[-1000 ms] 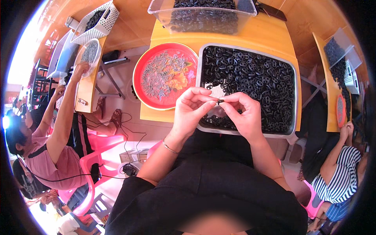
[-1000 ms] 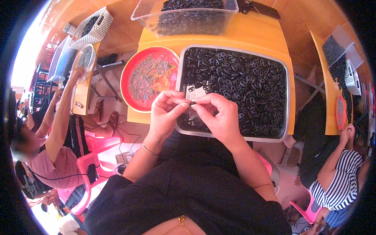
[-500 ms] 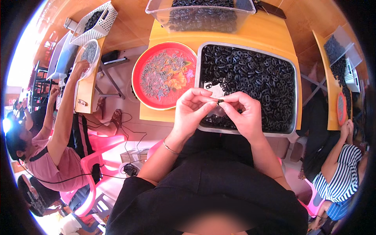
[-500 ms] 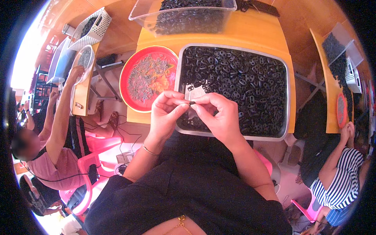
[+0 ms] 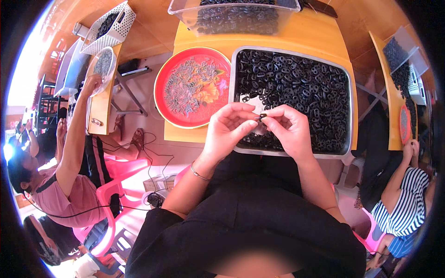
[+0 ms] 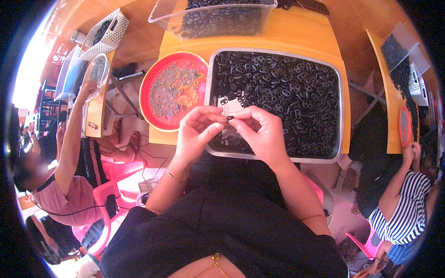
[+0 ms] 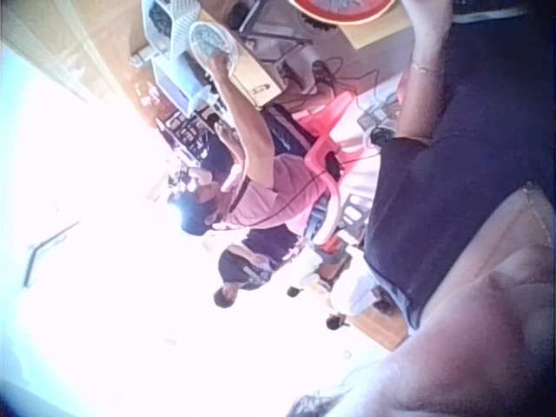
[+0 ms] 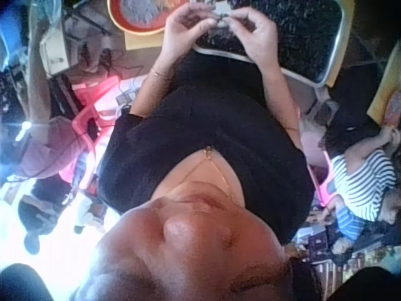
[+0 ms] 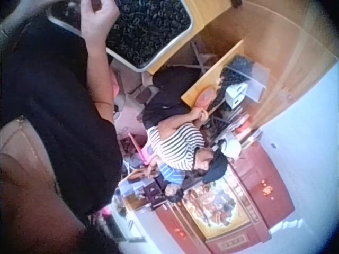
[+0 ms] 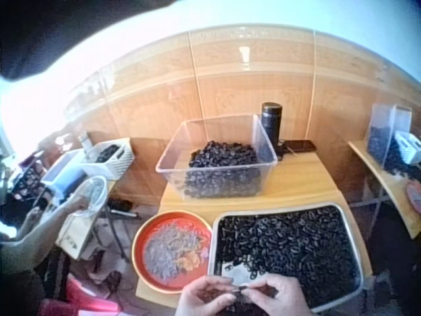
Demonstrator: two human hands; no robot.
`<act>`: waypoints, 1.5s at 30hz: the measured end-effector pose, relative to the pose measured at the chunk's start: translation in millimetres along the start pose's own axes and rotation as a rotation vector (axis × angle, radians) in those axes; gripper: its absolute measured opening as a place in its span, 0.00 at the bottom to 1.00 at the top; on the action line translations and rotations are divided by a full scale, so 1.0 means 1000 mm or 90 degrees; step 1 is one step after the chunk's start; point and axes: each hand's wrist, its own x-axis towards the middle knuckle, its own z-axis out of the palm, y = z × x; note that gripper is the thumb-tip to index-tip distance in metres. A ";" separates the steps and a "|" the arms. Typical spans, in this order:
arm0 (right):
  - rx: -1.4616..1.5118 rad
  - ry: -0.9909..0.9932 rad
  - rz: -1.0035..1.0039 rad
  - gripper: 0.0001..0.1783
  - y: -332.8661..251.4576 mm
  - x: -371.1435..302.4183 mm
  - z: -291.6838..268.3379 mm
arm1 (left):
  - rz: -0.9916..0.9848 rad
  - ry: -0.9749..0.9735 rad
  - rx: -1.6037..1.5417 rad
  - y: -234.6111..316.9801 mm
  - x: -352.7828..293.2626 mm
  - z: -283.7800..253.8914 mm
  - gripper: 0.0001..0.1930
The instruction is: The person assembles cord locks by taking parts from trays, inserting the springs and inner pieces into the outer housings by hand, and placing the assembled cord locks into a clear container.
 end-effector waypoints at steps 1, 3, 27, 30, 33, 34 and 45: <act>0.017 0.008 -0.003 0.03 -0.001 0.000 0.000 | -0.013 0.008 0.021 -0.002 0.000 -0.001 0.11; 0.008 0.008 0.003 0.04 0.001 -0.001 -0.001 | -0.009 0.003 0.038 -0.006 -0.001 -0.004 0.08; -0.009 0.002 0.013 0.06 0.006 -0.002 -0.016 | -0.001 -0.067 0.178 -0.002 0.009 0.001 0.04; -0.024 0.048 -0.011 0.09 0.004 0.000 -0.029 | 0.019 -0.068 0.309 -0.001 0.015 0.001 0.06; -0.022 0.079 -0.022 0.08 -0.001 -0.001 -0.043 | 0.107 -0.093 0.503 -0.002 0.022 0.001 0.07; -0.008 0.077 -0.021 0.08 -0.001 -0.002 -0.047 | 0.188 -0.135 0.620 -0.003 0.025 0.000 0.08; 0.043 0.111 -0.044 0.07 0.006 -0.007 -0.058 | 0.229 -0.173 0.872 -0.036 0.049 0.012 0.08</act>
